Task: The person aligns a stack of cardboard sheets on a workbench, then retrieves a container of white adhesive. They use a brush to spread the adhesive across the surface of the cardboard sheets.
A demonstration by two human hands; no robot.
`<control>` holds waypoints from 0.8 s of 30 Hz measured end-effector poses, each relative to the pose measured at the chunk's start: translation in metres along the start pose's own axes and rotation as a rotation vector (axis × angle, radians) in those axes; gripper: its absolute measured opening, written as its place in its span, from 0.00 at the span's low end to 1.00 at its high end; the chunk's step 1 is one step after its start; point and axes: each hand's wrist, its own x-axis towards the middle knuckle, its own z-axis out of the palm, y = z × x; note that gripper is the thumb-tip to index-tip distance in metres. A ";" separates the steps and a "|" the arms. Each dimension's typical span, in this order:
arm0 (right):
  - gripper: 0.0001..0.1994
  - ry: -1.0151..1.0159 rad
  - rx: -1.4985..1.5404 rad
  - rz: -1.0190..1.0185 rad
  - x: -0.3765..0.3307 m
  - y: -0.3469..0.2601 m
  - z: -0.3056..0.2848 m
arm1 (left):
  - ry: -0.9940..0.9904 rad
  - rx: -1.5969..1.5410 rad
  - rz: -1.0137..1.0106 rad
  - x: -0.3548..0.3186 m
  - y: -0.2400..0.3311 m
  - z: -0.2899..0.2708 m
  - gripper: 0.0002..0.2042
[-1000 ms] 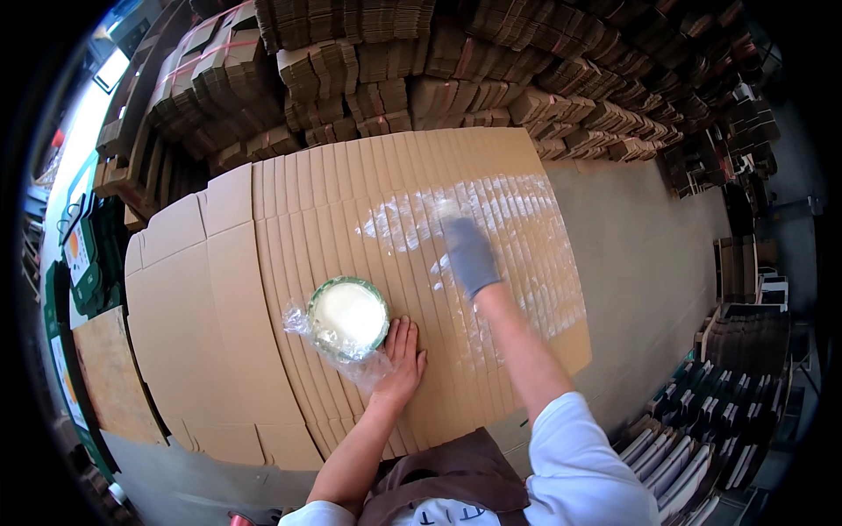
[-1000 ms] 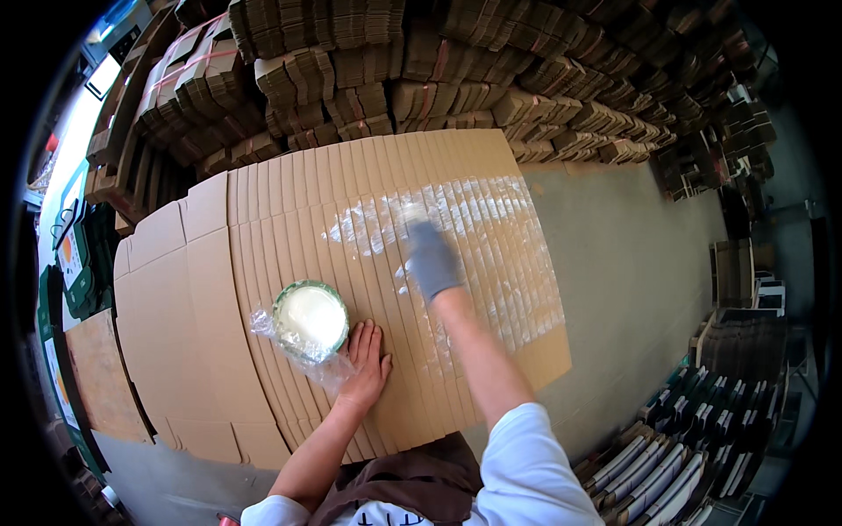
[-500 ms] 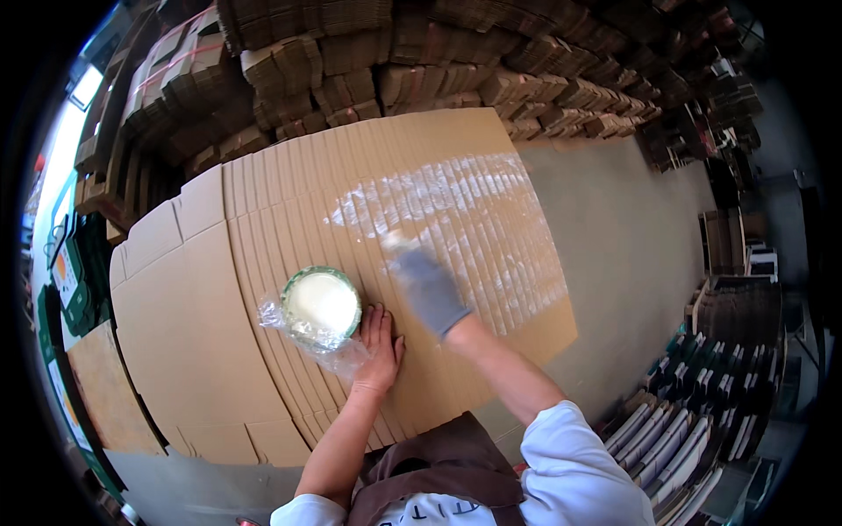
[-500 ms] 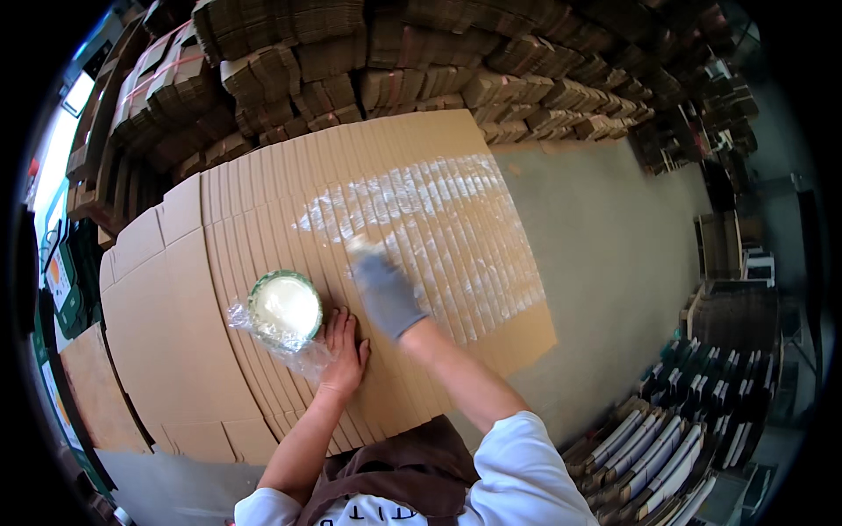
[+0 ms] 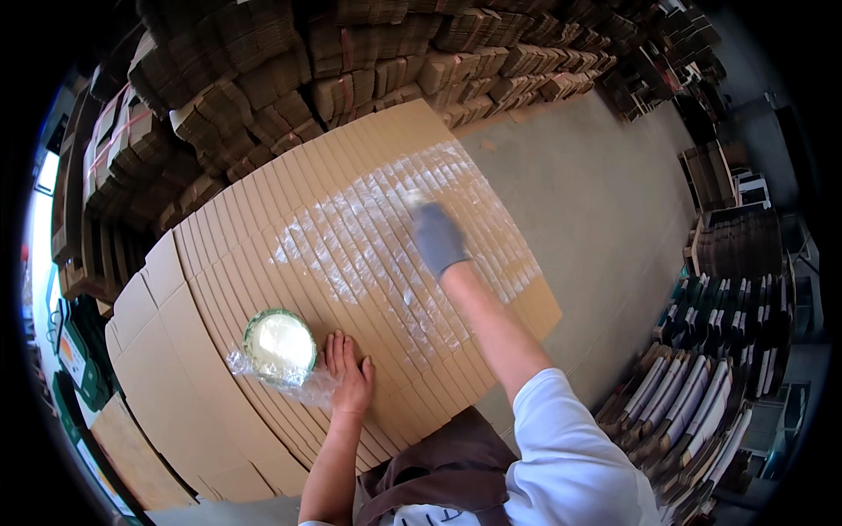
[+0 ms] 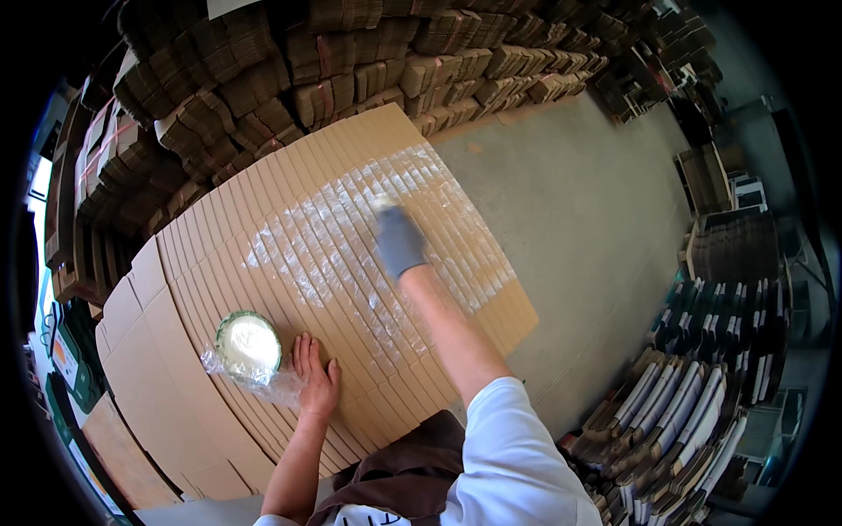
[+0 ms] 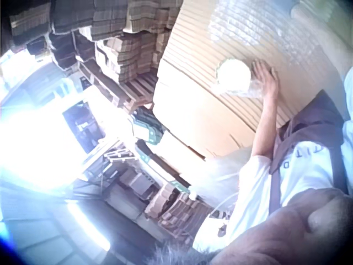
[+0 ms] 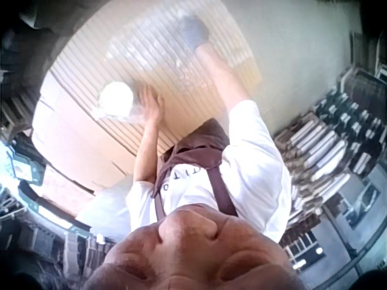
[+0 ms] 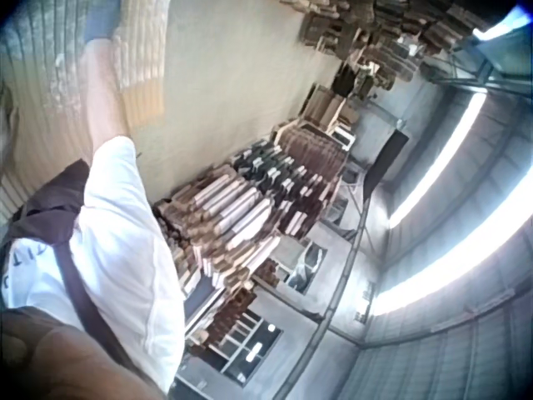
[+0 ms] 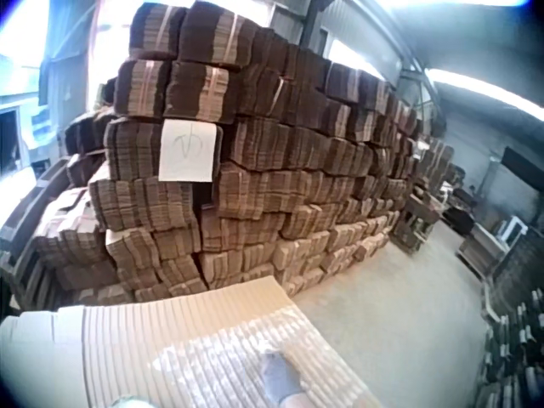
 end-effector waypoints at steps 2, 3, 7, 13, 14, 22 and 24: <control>0.09 0.088 -0.042 0.087 -0.004 0.008 -0.020 | 0.014 -0.010 -0.003 0.000 -0.004 0.006 0.30; 0.09 0.115 0.023 0.065 -0.028 0.010 -0.006 | 0.025 0.008 -0.003 0.004 0.000 0.007 0.29; 0.09 -0.001 0.234 0.215 -0.026 0.023 -0.036 | 0.031 0.081 -0.011 0.003 0.000 -0.001 0.28; 0.08 0.004 -0.171 -0.179 -0.026 0.015 -0.031 | 0.054 0.109 -0.003 -0.005 -0.011 0.005 0.29; 0.08 0.024 -0.188 -0.077 -0.018 0.030 -0.035 | 0.051 0.114 -0.002 -0.005 -0.009 0.004 0.29; 0.12 0.052 -0.009 -0.117 0.041 0.026 -0.003 | 0.028 0.109 -0.006 -0.008 -0.011 0.010 0.30; 0.11 0.063 -0.095 -0.120 0.062 0.051 -0.004 | 0.016 0.108 -0.010 -0.006 -0.009 0.009 0.30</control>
